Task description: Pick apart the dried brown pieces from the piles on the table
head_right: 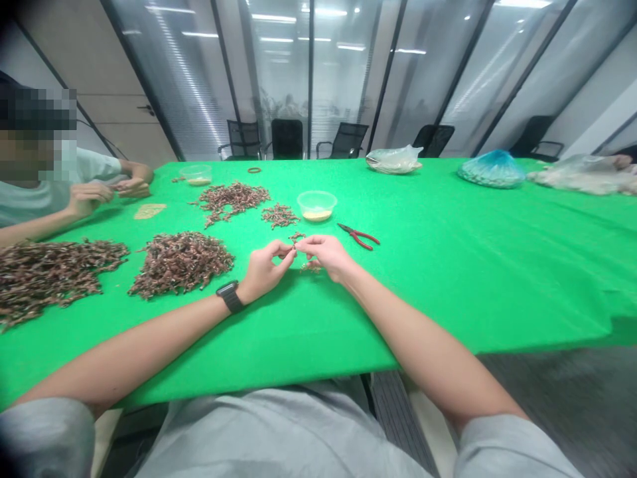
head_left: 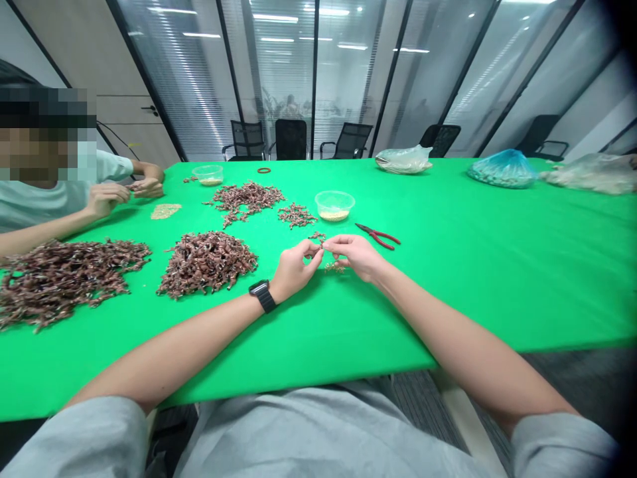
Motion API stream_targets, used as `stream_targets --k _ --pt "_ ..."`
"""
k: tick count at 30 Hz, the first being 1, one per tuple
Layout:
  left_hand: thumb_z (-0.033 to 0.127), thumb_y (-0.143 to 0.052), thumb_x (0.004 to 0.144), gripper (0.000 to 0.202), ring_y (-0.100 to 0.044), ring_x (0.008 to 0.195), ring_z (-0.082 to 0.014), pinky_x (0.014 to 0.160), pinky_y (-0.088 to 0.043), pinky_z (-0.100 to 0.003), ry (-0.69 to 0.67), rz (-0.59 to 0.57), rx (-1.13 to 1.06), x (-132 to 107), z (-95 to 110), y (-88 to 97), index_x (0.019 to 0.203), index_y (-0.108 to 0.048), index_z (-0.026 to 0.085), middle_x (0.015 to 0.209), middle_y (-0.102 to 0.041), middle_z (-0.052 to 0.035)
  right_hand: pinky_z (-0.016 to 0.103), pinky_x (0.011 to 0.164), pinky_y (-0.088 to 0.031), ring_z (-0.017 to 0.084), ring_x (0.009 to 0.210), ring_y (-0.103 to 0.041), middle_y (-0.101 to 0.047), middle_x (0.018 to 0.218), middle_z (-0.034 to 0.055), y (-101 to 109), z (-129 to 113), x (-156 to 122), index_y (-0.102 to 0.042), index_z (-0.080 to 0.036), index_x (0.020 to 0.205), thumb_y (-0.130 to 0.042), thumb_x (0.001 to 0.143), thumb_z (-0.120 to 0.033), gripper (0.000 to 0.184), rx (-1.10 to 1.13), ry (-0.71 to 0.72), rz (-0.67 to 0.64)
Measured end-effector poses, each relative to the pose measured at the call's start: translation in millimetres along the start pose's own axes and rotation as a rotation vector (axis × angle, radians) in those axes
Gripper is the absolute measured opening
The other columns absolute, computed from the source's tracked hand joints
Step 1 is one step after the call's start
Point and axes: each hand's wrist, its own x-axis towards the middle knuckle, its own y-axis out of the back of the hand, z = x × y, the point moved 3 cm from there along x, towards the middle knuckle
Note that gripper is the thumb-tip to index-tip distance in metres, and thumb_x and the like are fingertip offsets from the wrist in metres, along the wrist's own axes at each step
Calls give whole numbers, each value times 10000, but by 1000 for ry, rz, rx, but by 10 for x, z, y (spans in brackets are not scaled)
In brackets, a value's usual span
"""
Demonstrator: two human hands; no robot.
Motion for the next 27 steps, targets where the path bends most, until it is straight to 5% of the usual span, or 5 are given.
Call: stream_targets --k 7,14,20,27 --pt "432 -628 928 274 -674 720 -147 697 -527 -272 195 4 -293 49 -96 -30 917 -646 159 790 -717 -44 247 594 -580 150 821 -647 -694 1046 57 -10 -37 3 -711 -224 1043 -830 728 -335 354 66 88 -78" --pt "632 -625 866 469 -572 542 -115 565 -490 -252 340 -119 -656 96 -272 -89 870 -598 163 618 -629 -4 257 664 -602 146 824 -661 -727 1028 64 -4 -39 18 -743 -226 1084 -779 783 -339 323 11 165 -184" --pt "679 -575 876 505 -586 563 -134 589 -502 -276 351 -206 -692 97 -244 -106 861 -592 175 636 -642 -23 271 570 -557 149 672 -633 -750 925 56 -24 -56 44 -754 -194 1000 -686 825 -356 248 -294 368 -132" --pt "603 -576 913 443 -636 722 -145 660 -514 -269 289 -164 -632 105 -155 -73 930 -626 163 854 -688 -67 297 668 -527 175 725 -651 -758 900 53 -4 -121 19 -765 -185 993 -586 880 -271 228 -531 586 29"
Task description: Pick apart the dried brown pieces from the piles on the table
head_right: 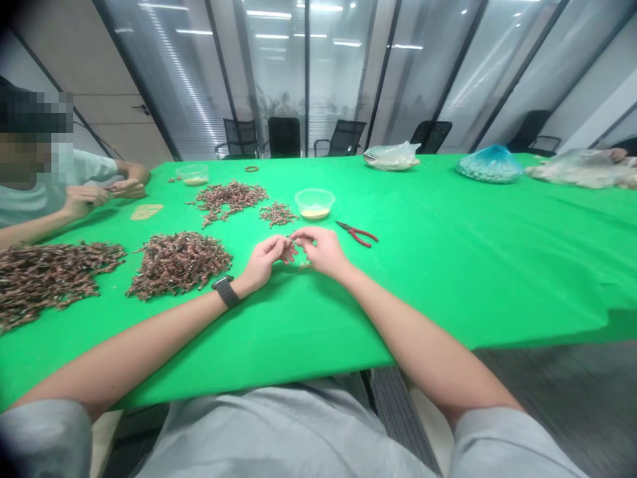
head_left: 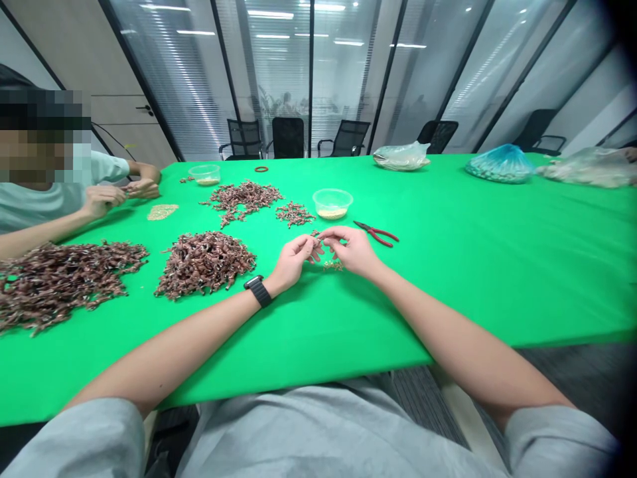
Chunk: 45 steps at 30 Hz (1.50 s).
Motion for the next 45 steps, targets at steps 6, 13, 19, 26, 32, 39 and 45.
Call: stream_targets --k 6,13,19,26,32,39,45 --pt "521 -673 873 380 -669 844 -157 766 -534 -278 4 9 7 -28 12 -34 1002 -600 171 944 -695 -70 310 706 -524 208 835 -673 -754 975 66 19 -21 -8 -770 -204 998 -568 891 -249 233 -54 39 13" --pt "454 -657 899 305 -665 911 -162 802 -543 -279 -39 28 92 -27 -27 -21 1022 -613 178 1030 -679 -74 320 686 -523 207 820 -661 -740 996 68 30 -25 -13 -764 -215 1015 -575 901 -249 224 -56 56 22" --pt "407 -649 912 270 -662 977 -176 887 -538 -310 -76 35 172 -26 -31 -24 1036 -615 169 1075 -684 -95 323 684 -518 197 786 -648 -735 986 70 21 -39 -22 -758 -204 1005 -590 899 -260 206 -79 59 27" --pt "362 -690 888 294 -685 1001 -177 886 -552 -323 -17 165 62 15 -102 2 1060 -527 188 1061 -697 -98 317 731 -487 180 754 -633 -731 898 50 78 18 27 -707 -186 1072 -694 827 -218 247 -168 -6 46" --pt "382 -695 883 323 -697 1003 -184 898 -561 -354 12 250 -1 44 -176 47 1057 -497 195 1041 -701 -89 264 649 -421 158 666 -617 -726 729 19 127 114 31 -751 -184 769 -745 754 -141 46 -441 -181 -337" --pt "412 -686 891 322 -693 988 -190 888 -558 -363 -13 232 -12 41 -161 23 1046 -512 190 1060 -701 -97 222 602 -383 144 711 -640 -755 809 27 43 125 -47 -736 -172 841 -671 802 -120 92 -586 -171 -520" --pt "386 -679 898 298 -688 1049 -207 878 -553 -349 -23 240 -8 42 -172 35 1046 -513 187 1061 -704 -98 209 629 -400 142 721 -651 -751 798 36 24 193 -37 -702 -160 788 -587 770 -8 191 -564 -166 -458"
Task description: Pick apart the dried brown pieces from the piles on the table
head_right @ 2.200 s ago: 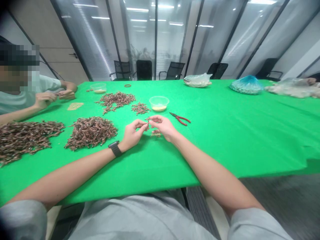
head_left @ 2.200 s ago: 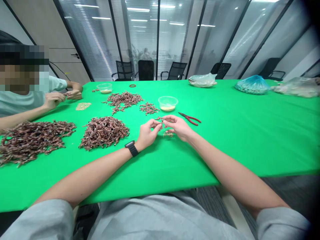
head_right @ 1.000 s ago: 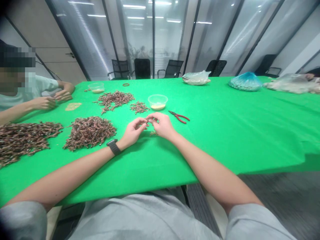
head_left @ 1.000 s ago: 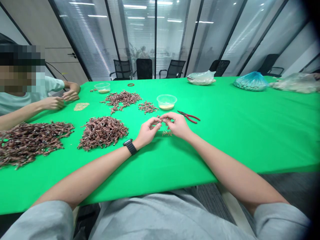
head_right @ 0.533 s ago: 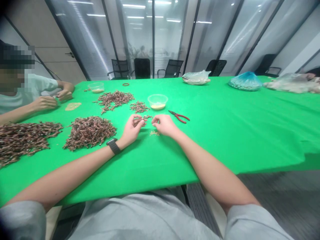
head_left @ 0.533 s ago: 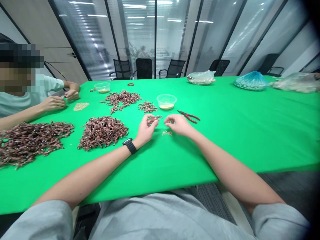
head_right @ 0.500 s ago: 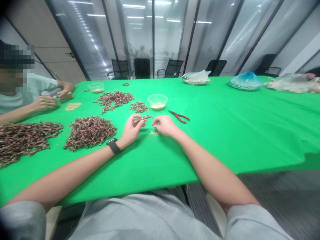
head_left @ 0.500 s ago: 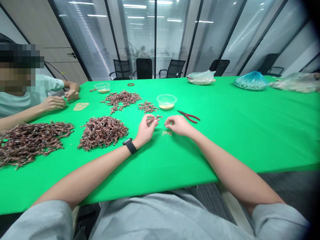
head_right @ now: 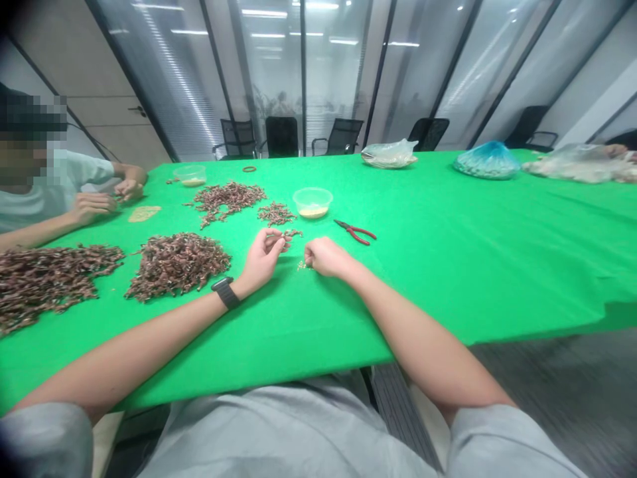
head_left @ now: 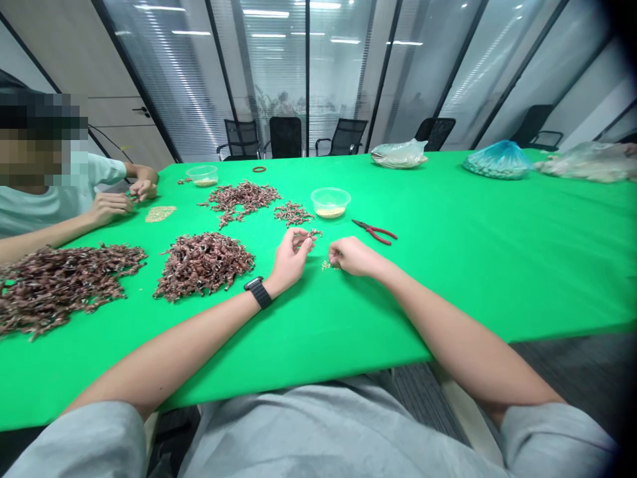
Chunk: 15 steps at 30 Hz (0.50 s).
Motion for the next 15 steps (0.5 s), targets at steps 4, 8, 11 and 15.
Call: stream_targets --k 4,8,11,15 --pt "379 -672 903 293 -686 1046 -202 876 -550 -345 3 -4 10 -5 12 -1 1049 -510 184 1070 -704 -100 213 638 -410 148 721 -658 -747 765 40 49 8 6 -697 -154 751 -567 773 5 206 35 -31 62" --pt "376 -672 902 290 -688 1036 -202 877 -552 -350 5 -6 13 -8 19 -7 1047 -511 183 1068 -704 -100 223 647 -424 159 728 -665 -753 780 50 64 -7 -2 -710 -152 776 -612 770 -15 169 52 -33 66" --pt "368 -668 905 279 -691 1025 -202 868 -553 -349 2 -6 15 -10 15 -9 1044 -514 182 1060 -705 -100 226 639 -437 155 689 -658 -747 755 44 56 -4 -9 -715 -150 805 -626 771 -30 154 95 -38 48" --pt "359 -661 909 264 -689 1034 -201 873 -553 -349 -3 -9 18 -11 13 -10 1043 -516 186 1059 -706 -96 219 636 -451 147 682 -662 -750 769 47 42 16 -8 -717 -137 886 -603 753 -1 222 153 -47 33"
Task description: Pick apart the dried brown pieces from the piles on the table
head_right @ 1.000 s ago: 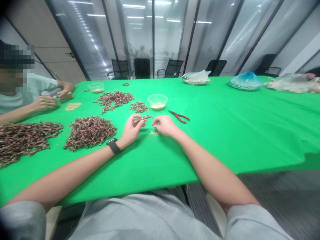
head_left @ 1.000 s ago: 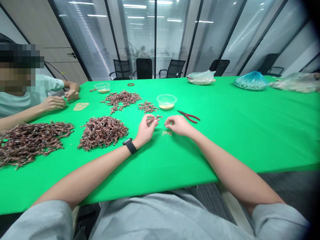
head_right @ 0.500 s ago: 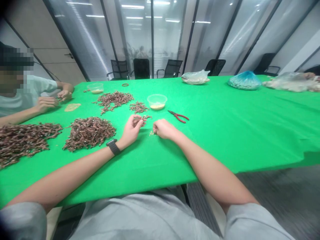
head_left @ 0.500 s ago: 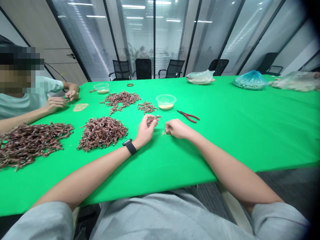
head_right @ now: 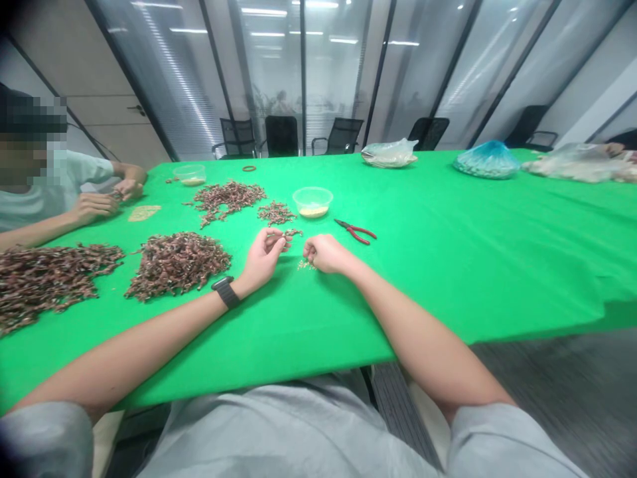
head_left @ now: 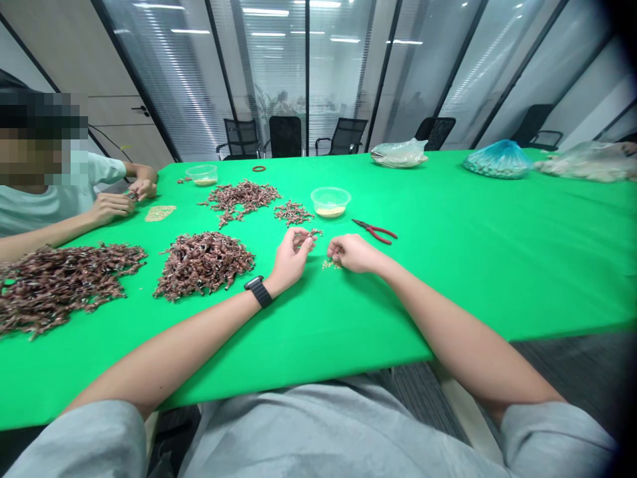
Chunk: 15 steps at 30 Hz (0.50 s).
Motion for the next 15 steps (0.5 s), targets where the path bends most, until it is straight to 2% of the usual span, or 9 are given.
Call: stream_targets --k 6,15 --pt "371 -669 904 277 -682 1077 -212 887 -554 -354 7 -4 -13 1 9 -2 1042 -512 189 1065 -703 -97 211 635 -457 139 672 -661 -751 765 38 -8 16 12 -709 -135 947 -605 747 1 263 77 -6 -16" --pt "399 -666 906 293 -697 957 -182 869 -549 -351 7 -8 3 -2 -4 6 1046 -515 189 1043 -715 -92 212 646 -445 146 724 -661 -765 846 52 9 -27 7 -753 -139 951 -622 787 -60 224 6 25 -29"
